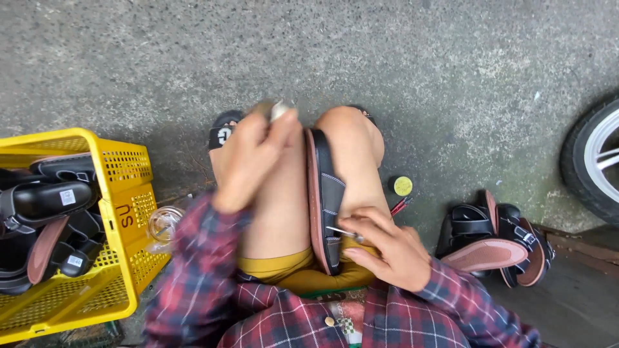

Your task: Hand-stitching the sole of a sandal using a needle and thread while sitting on the ground.

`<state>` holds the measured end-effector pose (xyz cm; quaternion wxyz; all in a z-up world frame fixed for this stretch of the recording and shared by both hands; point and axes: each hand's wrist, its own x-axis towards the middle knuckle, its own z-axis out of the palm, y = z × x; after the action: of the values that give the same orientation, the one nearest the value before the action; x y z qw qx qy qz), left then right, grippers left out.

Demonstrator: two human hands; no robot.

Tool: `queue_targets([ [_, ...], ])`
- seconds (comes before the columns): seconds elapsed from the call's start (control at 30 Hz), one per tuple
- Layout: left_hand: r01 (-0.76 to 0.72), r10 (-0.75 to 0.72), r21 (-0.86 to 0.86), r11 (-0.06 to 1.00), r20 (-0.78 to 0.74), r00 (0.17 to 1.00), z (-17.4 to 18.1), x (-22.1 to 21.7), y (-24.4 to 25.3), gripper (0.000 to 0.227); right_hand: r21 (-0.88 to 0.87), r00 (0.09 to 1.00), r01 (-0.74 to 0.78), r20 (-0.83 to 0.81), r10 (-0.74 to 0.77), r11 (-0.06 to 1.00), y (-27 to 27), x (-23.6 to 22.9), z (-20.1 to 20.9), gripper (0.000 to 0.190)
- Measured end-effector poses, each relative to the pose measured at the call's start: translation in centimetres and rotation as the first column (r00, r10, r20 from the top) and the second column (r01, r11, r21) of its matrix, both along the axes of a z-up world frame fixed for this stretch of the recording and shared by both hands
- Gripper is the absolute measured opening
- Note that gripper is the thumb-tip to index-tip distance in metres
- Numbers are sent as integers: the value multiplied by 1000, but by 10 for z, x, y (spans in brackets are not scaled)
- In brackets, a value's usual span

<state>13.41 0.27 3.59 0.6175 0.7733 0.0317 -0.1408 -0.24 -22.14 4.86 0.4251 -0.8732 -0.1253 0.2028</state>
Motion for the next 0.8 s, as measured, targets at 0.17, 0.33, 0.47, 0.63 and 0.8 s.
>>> queue_targets([
  [0.17,-131,-349,773,620,422,837,-4,-44,37,43,-426,934,-178,211,289,887,-10,-14,2,49],
  [0.33,181,-406,444,878,488,773,-9,-84,20,81,-449,942,-159,197,271,879,-9,-15,-6,47],
  [0.47,346,-523,438,830,395,755,-29,-103,8,113,-462,940,-150,207,271,874,-8,-13,-10,43],
  [0.63,356,-515,410,840,397,759,-26,-105,1,53,-517,916,-218,184,356,828,-8,-6,-1,45],
  [0.8,292,-467,399,869,466,752,-31,-108,-3,51,-581,852,-319,169,495,748,-9,0,-1,49],
])
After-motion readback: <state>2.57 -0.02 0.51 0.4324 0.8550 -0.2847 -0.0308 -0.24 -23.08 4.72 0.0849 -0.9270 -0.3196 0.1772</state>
